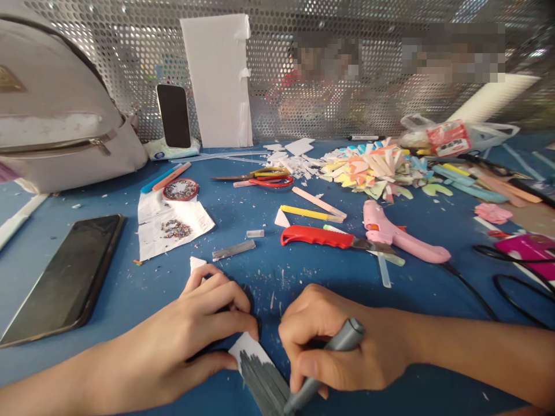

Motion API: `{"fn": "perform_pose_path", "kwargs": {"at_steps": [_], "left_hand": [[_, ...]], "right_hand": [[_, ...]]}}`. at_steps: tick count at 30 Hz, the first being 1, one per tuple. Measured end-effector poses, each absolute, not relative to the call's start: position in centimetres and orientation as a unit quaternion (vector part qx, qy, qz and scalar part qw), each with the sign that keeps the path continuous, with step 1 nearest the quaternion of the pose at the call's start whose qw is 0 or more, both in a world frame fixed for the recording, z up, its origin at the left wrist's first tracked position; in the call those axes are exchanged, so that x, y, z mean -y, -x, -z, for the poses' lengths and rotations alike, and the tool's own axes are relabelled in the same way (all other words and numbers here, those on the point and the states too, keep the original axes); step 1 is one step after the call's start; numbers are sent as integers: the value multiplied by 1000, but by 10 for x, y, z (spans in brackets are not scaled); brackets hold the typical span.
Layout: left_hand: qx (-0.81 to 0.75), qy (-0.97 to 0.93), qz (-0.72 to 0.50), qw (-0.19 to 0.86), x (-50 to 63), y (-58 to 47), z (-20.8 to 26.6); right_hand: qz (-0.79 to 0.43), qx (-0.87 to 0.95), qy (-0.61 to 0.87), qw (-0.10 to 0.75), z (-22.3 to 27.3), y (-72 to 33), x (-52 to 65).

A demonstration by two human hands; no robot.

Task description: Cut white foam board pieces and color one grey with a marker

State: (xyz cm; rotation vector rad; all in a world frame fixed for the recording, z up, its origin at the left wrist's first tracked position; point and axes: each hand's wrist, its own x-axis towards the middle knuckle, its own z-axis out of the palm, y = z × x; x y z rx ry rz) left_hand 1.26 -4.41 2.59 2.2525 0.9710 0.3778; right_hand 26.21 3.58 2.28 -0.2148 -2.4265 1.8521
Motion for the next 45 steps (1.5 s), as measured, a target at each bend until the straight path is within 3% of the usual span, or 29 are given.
{"fn": "perform_pose_path", "kwargs": {"at_steps": [21,29,45], "left_hand": [[-362,-864,-130,324,44,-13,-26],[-373,-861,-121,325,43,-15,-32],[-385,-852,-115,337,43,-17,-36]], "right_hand": [[-637,766,78,35,-19,-266,-38],[-610,761,144,167,-21,-270,-36],[-566,784,171,189,-16,-270,-33]]}}
